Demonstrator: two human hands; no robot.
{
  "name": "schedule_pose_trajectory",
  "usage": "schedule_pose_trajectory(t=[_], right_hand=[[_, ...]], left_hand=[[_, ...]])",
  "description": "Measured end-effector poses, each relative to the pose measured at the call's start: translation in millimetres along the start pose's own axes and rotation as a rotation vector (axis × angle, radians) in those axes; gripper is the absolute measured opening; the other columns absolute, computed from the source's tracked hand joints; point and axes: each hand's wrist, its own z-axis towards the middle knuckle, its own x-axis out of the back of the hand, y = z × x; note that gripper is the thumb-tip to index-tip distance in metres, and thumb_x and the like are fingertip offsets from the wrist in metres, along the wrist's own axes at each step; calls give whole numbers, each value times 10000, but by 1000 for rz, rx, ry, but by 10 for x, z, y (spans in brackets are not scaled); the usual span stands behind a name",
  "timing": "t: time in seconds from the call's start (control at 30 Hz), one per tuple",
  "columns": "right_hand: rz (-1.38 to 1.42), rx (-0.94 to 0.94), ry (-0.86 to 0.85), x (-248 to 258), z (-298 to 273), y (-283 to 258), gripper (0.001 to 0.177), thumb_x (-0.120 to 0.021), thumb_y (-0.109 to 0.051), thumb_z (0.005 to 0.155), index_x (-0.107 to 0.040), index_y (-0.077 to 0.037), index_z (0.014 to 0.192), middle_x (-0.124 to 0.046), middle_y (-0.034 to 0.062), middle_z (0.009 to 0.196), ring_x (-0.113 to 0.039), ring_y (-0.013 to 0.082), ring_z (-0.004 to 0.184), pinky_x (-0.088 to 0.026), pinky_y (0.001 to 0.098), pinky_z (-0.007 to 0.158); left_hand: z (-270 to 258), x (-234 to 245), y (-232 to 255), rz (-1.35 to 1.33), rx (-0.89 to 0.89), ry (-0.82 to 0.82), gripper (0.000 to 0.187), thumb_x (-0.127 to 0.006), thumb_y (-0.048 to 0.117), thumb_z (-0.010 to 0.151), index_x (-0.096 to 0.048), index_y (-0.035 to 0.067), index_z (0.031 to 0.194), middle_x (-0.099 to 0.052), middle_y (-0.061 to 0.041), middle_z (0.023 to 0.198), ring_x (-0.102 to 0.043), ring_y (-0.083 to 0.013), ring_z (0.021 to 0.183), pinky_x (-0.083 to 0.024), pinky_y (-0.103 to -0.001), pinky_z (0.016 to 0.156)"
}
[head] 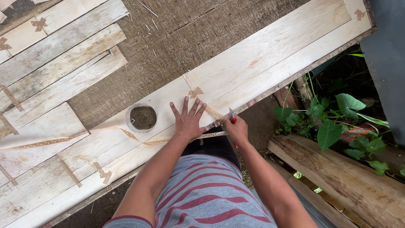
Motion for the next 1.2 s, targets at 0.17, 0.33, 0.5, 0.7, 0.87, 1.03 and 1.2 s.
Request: schedule_pose_trajectory(t=[0.17,0.33,0.5,0.7,0.87,1.03,1.2], right_hand=[[-160,41,-16,100,219,-69,299,-710,-473,860,-746,-178,893,-729,108,787,-726,365,953,-543,459,825],[-265,65,-43,262,132,-373,310,-682,-455,874,-744,-153,908,-737,173,859,-713,415,1014,-546,493,843],[-354,63,-30,285,112,-450,334,-651,-475,878,-729,-151,886,-735,197,857,-714,438,1019,-549,513,844],[-424,78,-47,279,161,-493,336,-605,-445,879,-733,-137,924,-739,225,908,-716,442,1035,-549,514,853],[-469,84,-51,270,220,-505,355,-586,-457,873,-737,-141,932,-746,216,917,-717,435,1043,-555,513,862],[-524,97,-56,263,232,-536,355,-581,-436,873,-749,-133,952,-751,213,931,-722,428,1045,-562,508,857],[-557,117,-52,230,212,-549,366,-543,-399,881,-766,-137,1008,-759,201,945,-736,412,1017,-579,494,821]], left_hand=[[7,-47,46,-26,39,-12,946,-519,723,902,-112,334,1662,-83,55,1742,71,-404,1579,112,-868,1106],[-18,54,89,-77,84,-47,951,-483,710,926,-81,271,1668,-47,64,1743,86,-380,1583,132,-856,1116],[-5,73,139,-132,126,-61,934,-470,666,953,-52,236,1668,-30,54,1745,95,-382,1582,162,-857,1100],[19,127,264,-174,168,-105,901,-456,602,986,-54,171,1666,-41,5,1746,107,-357,1586,182,-840,1103],[38,149,278,-180,178,-122,889,-451,584,994,-46,164,1664,-39,-8,1745,114,-355,1586,197,-845,1091],[30,157,241,-189,182,-117,864,-440,574,996,-57,185,1664,-64,10,1743,102,-356,1587,206,-847,1084],[1,147,172,-209,207,-109,797,-433,560,992,-108,277,1662,-72,109,1736,73,-368,1589,137,-862,1096]])
